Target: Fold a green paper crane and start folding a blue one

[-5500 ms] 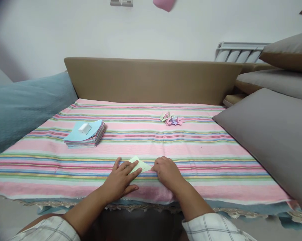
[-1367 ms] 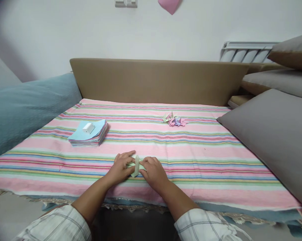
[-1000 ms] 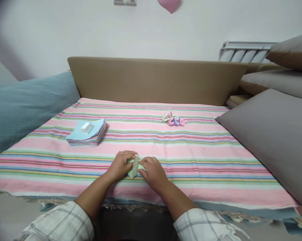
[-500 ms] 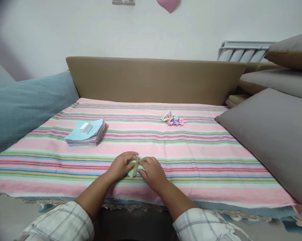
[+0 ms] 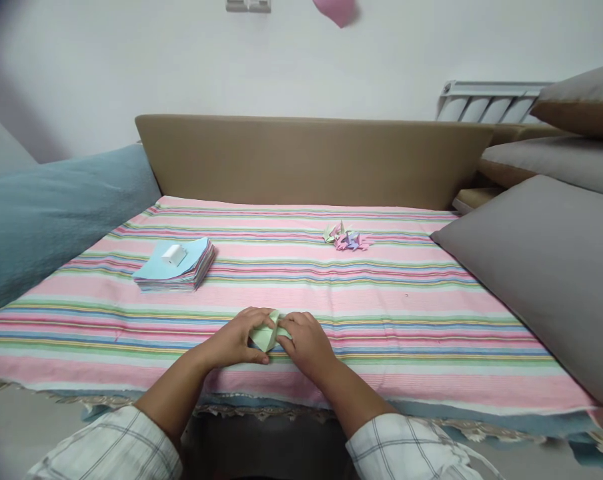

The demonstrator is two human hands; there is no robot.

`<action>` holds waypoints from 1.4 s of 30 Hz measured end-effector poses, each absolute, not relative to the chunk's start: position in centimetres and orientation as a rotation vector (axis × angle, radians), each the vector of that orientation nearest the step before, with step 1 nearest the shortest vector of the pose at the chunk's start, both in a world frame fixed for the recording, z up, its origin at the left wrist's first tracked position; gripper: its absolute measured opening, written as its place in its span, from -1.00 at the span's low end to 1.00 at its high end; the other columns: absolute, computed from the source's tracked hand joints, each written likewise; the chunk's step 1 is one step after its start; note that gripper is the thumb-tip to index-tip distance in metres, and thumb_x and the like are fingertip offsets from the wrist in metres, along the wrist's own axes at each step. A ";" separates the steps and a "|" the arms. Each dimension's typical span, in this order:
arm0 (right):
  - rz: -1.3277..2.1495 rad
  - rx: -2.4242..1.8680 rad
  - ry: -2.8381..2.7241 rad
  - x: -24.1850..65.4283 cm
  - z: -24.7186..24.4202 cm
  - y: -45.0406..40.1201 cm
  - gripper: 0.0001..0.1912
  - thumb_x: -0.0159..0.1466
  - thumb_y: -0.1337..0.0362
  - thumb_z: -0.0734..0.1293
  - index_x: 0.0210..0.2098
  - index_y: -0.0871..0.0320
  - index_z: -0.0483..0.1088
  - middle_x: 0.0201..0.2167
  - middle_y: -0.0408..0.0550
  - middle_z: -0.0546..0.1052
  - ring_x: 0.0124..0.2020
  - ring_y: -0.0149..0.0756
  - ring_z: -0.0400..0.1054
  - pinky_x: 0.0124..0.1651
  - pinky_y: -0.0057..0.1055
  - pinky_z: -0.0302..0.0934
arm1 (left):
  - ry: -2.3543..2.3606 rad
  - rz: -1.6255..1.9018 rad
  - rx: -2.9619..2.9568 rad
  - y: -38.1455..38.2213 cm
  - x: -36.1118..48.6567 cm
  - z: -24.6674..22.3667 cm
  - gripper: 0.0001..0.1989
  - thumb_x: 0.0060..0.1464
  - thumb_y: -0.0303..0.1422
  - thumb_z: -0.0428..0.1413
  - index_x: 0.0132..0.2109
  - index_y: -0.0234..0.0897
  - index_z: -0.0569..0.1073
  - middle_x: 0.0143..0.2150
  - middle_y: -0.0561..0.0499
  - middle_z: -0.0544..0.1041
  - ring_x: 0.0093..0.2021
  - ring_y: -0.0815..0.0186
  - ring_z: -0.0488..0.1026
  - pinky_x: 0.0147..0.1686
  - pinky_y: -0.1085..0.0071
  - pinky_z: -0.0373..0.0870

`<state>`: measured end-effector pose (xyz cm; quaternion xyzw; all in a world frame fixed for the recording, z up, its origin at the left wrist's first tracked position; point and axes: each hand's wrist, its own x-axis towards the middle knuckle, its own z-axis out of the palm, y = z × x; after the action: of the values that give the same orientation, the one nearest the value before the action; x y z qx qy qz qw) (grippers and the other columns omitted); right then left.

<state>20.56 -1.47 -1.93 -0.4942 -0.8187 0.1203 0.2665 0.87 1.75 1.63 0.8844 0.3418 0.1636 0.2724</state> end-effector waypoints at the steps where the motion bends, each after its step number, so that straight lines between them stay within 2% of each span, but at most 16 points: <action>1: 0.332 -1.327 -2.208 20.6 -1.9 -1.5 -0.79 0.22 0.31 0.27 -0.14 0.13 0.40 -0.20 -0.04 0.44 -0.17 -0.23 0.25 -0.09 -0.30 0.13 | 0.929 0.438 2.378 1.7 0.9 1.6 -0.50 -0.31 -0.22 0.35 -0.13 -0.18 0.47 0.08 -0.09 0.38 0.11 0.09 0.25 0.11 0.15 0.14; 6: 0.329 -1.313 -2.208 20.7 -1.9 -1.5 -0.83 0.22 0.33 0.27 -0.19 0.14 0.41 -0.20 -0.04 0.43 -0.16 -0.24 0.25 -0.07 -0.30 0.12 | 0.923 0.405 2.398 1.8 0.8 1.5 -0.83 -0.10 -0.27 0.25 -0.29 -0.15 0.56 0.14 -0.05 0.33 0.15 0.13 0.22 0.13 0.21 0.11; 13: 0.359 -1.325 -2.206 20.6 -1.5 -1.7 -0.80 0.18 0.30 0.30 -0.18 0.13 0.41 -0.18 -0.04 0.42 -0.15 -0.22 0.23 -0.06 -0.28 0.12 | 0.946 0.401 2.424 1.8 0.8 1.3 -0.89 -0.03 -0.29 0.20 -0.29 -0.11 0.57 0.12 -0.03 0.37 0.13 0.14 0.24 0.13 0.19 0.11; 20: 0.345 -1.307 -2.206 20.7 -1.5 -1.6 -0.82 0.18 0.31 0.31 -0.21 0.16 0.42 -0.18 -0.03 0.44 -0.15 -0.23 0.25 -0.06 -0.30 0.13 | 0.950 0.507 2.385 2.0 1.0 0.8 -0.84 -0.08 -0.33 0.24 -0.26 -0.15 0.51 0.02 0.00 0.43 0.05 0.20 0.31 0.07 0.24 0.18; 25: 0.411 -1.277 -2.202 20.9 -1.2 -1.4 -0.83 0.18 0.30 0.30 -0.22 0.16 0.41 -0.22 -0.05 0.48 -0.19 -0.24 0.29 -0.09 -0.31 0.14 | 1.122 0.600 2.282 1.7 1.3 0.5 -0.59 -0.15 -0.37 0.26 -0.10 -0.20 0.37 -0.10 0.01 0.48 -0.10 0.21 0.38 -0.09 0.29 0.30; 29: 0.522 -1.318 -2.139 21.4 -0.8 -1.2 -0.85 0.13 0.35 0.31 -0.28 0.15 0.41 -0.25 -0.04 0.49 -0.18 -0.22 0.32 -0.10 -0.31 0.16 | 1.142 0.602 2.271 1.7 1.6 0.5 -0.41 -0.13 -0.38 0.25 0.09 -0.19 0.29 0.02 -0.04 0.45 0.00 0.18 0.35 0.02 0.25 0.24; 32: 0.705 -1.339 -2.017 22.0 -0.7 -1.1 -0.72 0.12 0.40 0.25 -0.15 0.14 0.36 -0.26 -0.05 0.49 -0.24 -0.27 0.34 -0.18 -0.35 0.20 | 1.115 0.557 2.327 1.8 1.7 0.6 -0.46 -0.10 -0.33 0.23 0.08 -0.15 0.34 0.03 -0.03 0.46 0.03 0.16 0.34 0.07 0.22 0.20; 35: 0.954 -1.280 -1.852 22.9 -0.9 -1.1 -0.57 0.12 0.46 0.17 0.00 0.14 0.22 -0.16 -0.01 0.46 -0.28 -0.35 0.36 -0.22 -0.40 0.24 | 1.072 0.539 2.379 1.9 1.7 0.8 -0.47 -0.06 -0.29 0.21 0.10 -0.13 0.35 0.03 -0.03 0.47 0.04 0.16 0.35 0.07 0.21 0.20; 39: 1.149 -1.131 -1.796 23.9 -0.8 -1.2 -0.46 0.08 0.48 0.20 0.05 0.10 0.10 0.03 0.08 0.36 -0.15 -0.35 0.36 -0.14 -0.38 0.25 | 1.017 0.544 2.429 1.9 1.9 0.9 -0.55 0.03 -0.25 0.14 0.10 -0.12 0.36 0.05 -0.02 0.46 0.05 0.18 0.35 0.08 0.22 0.18; 42: 1.208 -1.063 -1.841 24.3 -0.2 -1.4 -0.44 0.09 0.44 0.26 0.08 0.07 0.09 0.03 0.05 0.36 -0.10 -0.33 0.36 -0.08 -0.35 0.25 | 1.001 0.536 2.459 1.8 2.1 1.0 -0.59 0.06 -0.24 0.10 0.09 -0.10 0.37 0.05 -0.01 0.46 0.06 0.19 0.35 0.08 0.22 0.17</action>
<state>24.34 -1.39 -0.21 -0.4088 -0.7076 0.4645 0.3413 2.13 1.76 1.01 0.8867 0.3610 0.1931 0.2148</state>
